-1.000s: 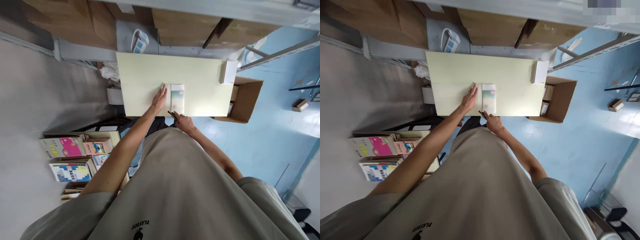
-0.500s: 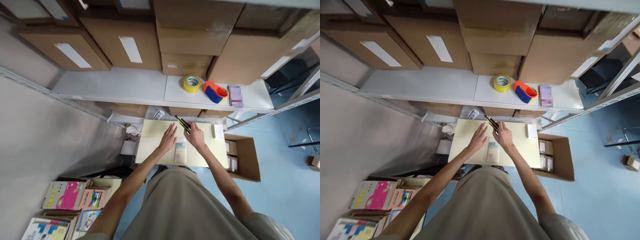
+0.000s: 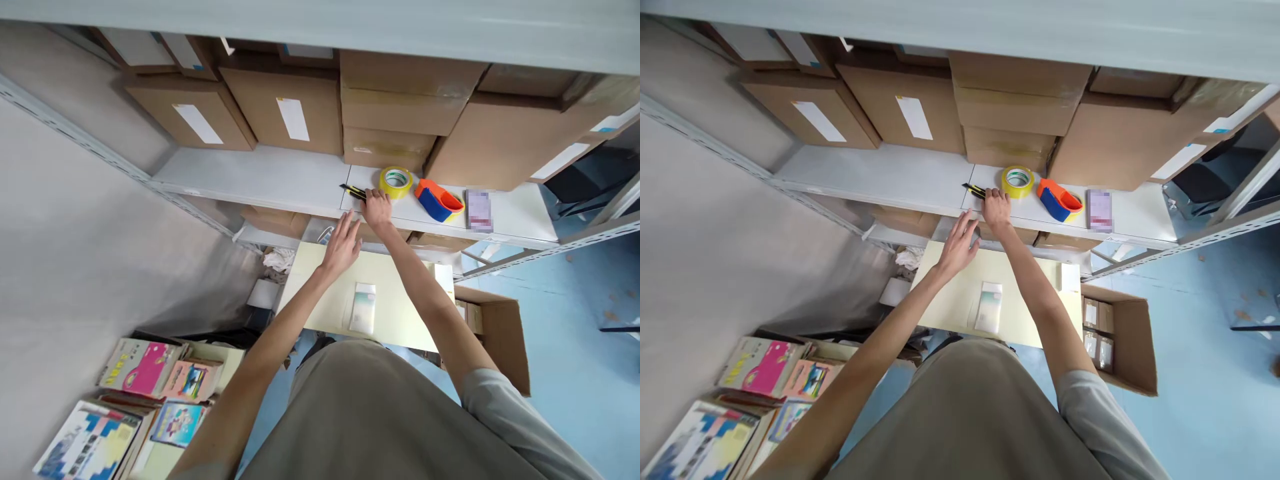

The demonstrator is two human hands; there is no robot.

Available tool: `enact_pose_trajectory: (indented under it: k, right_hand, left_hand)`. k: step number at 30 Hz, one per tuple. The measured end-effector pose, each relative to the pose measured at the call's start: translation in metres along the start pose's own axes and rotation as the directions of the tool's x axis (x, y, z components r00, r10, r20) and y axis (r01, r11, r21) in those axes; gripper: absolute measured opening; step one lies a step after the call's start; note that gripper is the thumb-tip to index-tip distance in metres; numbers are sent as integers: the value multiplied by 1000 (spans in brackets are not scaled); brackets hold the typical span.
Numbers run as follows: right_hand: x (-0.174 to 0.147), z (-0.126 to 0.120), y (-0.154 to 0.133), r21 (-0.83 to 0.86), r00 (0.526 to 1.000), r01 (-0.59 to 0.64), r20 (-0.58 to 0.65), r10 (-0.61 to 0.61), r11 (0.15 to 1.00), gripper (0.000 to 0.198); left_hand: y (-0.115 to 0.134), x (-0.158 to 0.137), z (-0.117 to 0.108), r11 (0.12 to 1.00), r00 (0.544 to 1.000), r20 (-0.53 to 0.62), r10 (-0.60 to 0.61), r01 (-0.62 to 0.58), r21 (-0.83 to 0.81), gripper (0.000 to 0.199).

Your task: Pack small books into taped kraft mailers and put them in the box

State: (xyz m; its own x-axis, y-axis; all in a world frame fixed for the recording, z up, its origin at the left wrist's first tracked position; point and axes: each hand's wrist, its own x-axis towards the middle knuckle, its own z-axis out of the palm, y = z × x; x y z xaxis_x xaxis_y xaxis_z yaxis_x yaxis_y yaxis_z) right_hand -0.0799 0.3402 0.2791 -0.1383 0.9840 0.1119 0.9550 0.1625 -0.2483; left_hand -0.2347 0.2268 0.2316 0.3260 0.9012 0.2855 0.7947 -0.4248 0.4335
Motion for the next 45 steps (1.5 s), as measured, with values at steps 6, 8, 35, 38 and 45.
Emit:
enact_pose_trajectory:
  k: [6,8,35,38,45]
  right_hand:
    - [-53,51,16,119,971,143,-207,-117,983,50]
    - [-96,87,24,169,979,137,-174,-108,976,48]
    - [-322,239,154,412,637,-754,649,417,511,28]
    - [-329,224,159,486,672,-731,637,379,478,31]
    - [-327,161,174,835,819,-550,534,211,23,60]
  left_hand:
    - [-15,-91,77,960,884,383,-268,280,28,56]
    - [-18,-127,104,913,751,545,-374,402,73,47]
    - [36,-185,240,621,490,731,-475,775,-115,28]
    - [41,-175,233,546,468,707,-530,826,-138,39]
    - [48,-142,192,228,512,686,-518,855,-466,60]
